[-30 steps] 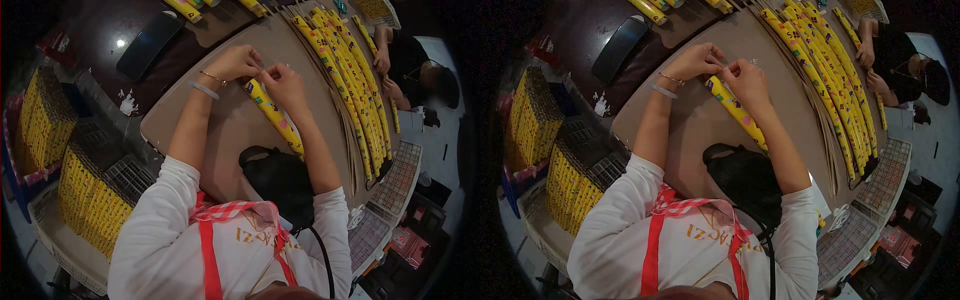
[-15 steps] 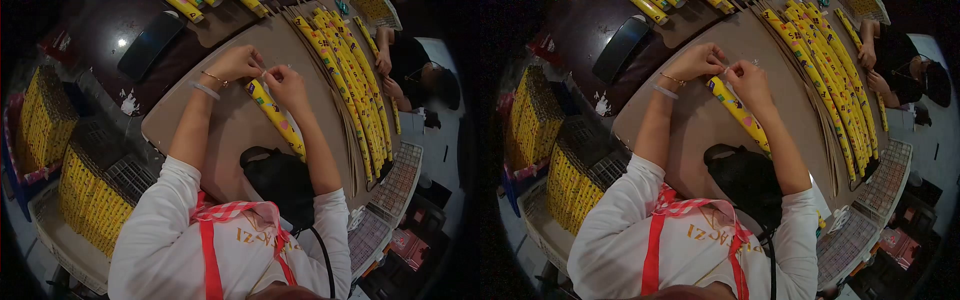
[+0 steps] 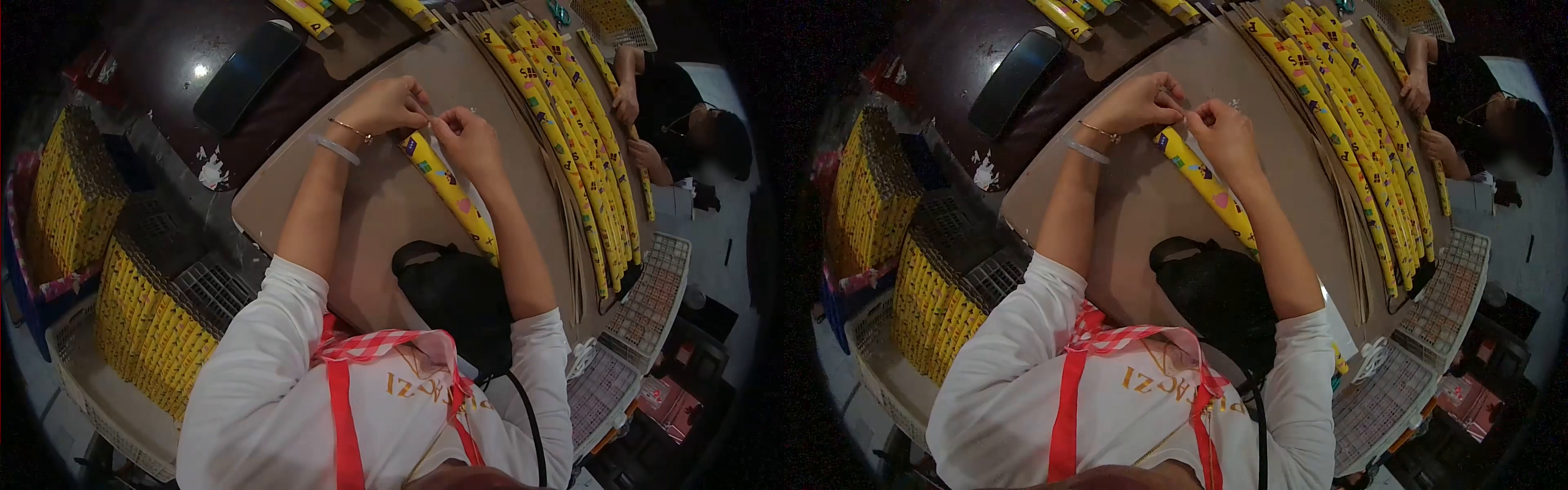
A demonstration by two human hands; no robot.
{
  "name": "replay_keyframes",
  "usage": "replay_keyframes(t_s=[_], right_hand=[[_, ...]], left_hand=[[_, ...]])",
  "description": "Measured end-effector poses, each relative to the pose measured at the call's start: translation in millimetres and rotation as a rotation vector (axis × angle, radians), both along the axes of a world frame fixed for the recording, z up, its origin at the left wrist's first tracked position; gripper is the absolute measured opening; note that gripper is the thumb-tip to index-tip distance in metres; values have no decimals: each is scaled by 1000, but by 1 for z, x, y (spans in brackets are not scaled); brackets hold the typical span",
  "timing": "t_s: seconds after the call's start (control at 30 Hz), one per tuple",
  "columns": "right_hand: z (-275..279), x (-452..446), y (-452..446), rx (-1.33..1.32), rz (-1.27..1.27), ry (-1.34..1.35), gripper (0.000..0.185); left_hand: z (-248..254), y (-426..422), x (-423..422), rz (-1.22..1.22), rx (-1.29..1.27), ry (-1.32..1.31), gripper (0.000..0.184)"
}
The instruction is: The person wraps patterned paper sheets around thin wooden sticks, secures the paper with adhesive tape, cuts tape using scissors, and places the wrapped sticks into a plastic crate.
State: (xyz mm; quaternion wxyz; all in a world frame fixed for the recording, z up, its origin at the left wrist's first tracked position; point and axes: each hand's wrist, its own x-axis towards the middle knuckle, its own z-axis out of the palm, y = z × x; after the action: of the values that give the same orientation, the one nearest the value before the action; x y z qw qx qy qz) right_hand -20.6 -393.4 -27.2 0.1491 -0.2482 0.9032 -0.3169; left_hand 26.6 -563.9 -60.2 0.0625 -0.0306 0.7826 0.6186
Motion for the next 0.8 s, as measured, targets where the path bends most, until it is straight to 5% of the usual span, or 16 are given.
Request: replay_keyframes(t_s=[0.8], right_hand=[[-12, 12, 27, 115, 66, 193, 18]], left_hand=[[-2, 0, 0, 9, 34, 12, 27]])
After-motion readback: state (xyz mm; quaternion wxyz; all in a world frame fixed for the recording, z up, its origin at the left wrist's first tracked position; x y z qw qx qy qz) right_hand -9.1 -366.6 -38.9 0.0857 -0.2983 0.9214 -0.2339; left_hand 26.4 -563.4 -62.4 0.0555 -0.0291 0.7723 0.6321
